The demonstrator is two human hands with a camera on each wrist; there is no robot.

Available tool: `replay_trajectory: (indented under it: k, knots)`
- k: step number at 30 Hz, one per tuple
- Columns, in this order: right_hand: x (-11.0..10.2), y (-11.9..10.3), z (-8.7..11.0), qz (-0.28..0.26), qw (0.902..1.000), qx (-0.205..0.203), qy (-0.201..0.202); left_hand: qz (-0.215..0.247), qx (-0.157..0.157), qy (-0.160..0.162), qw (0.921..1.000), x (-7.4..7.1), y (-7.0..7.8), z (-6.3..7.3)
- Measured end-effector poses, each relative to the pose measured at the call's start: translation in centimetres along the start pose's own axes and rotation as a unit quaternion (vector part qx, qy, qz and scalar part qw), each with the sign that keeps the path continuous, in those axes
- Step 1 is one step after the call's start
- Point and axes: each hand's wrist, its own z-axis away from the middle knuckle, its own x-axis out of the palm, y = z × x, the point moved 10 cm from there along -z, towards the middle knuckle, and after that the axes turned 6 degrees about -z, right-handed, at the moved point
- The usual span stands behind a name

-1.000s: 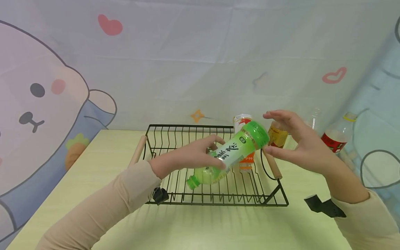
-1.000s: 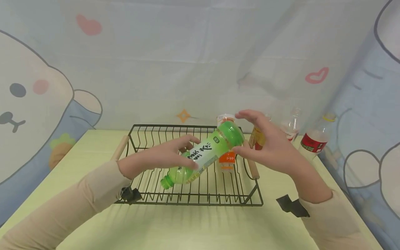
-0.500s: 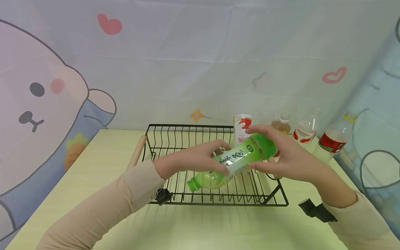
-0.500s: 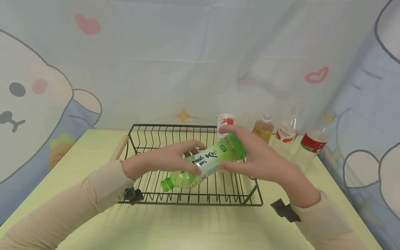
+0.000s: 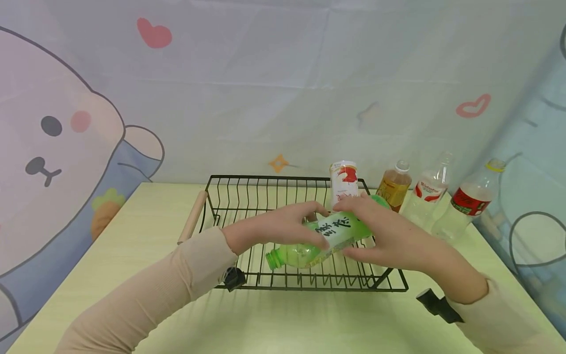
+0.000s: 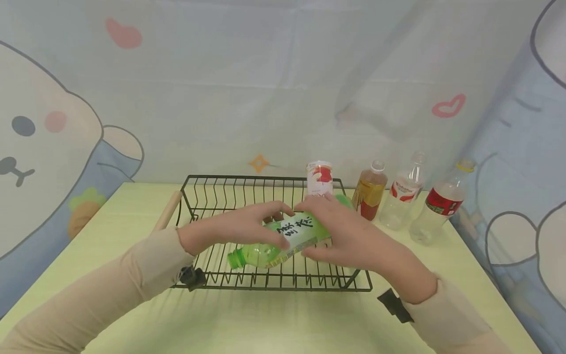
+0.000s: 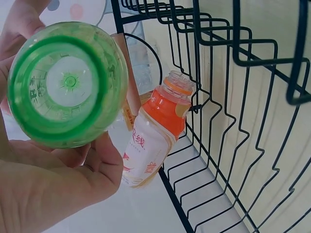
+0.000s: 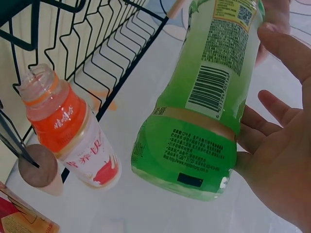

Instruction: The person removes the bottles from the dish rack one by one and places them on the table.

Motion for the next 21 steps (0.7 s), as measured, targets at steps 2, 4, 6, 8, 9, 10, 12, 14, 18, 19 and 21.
replay_trajectory:
  k: [2, 4, 6, 8, 9, 10, 12, 14, 18, 19, 21]
  knots:
    - [0.4, -0.1, -0.1, 0.009, 0.9999, -0.004, -0.005, 0.004, 0.001, 0.000, 1.0000, 0.1, 0.0, -0.1]
    - [0.7, -0.1, 0.0, 0.018, 0.9998, -0.006, -0.010, 0.005, 0.001, 0.000, 1.0000, 0.1, 0.0, -0.2]
    - [1.1, -0.1, -0.1, 0.020, 0.9997, -0.007, -0.015, 0.001, 0.001, 0.001, 1.0000, 0.1, -0.1, -0.3]
    - [1.3, 0.1, -0.1, 0.028, 0.9994, -0.002, -0.021, -0.002, 0.000, 0.003, 1.0000, 0.2, -0.1, -0.3]
    - [1.5, 0.2, -0.1, 0.032, 0.9992, 0.001, -0.023, -0.004, -0.001, 0.003, 1.0000, 0.2, -0.1, -0.4]
    - [1.6, 0.3, -0.1, 0.035, 0.9991, 0.002, -0.025, -0.005, -0.001, 0.004, 1.0000, 0.2, -0.1, -0.4]
    - [1.8, 0.4, -0.2, 0.044, 0.9986, 0.002, -0.029, -0.003, -0.001, 0.006, 1.0000, 0.3, -0.1, -0.5]
    - [2.0, 0.4, -0.2, 0.057, 0.9979, 0.001, -0.031, 0.003, 0.002, 0.005, 1.0000, 0.4, -0.1, -0.6]
    - [2.3, 0.4, -0.2, 0.075, 0.9967, -0.010, -0.030, 0.006, 0.007, 0.003, 1.0000, 0.7, -0.2, -0.8]
    - [2.4, 0.4, -0.2, 0.078, 0.9965, -0.013, -0.028, 0.006, 0.008, 0.002, 0.9999, 0.8, -0.2, -0.9]
    - [2.4, 0.4, -0.2, 0.081, 0.9962, -0.020, -0.024, 0.002, 0.007, 0.003, 1.0000, 0.9, -0.3, -1.0]
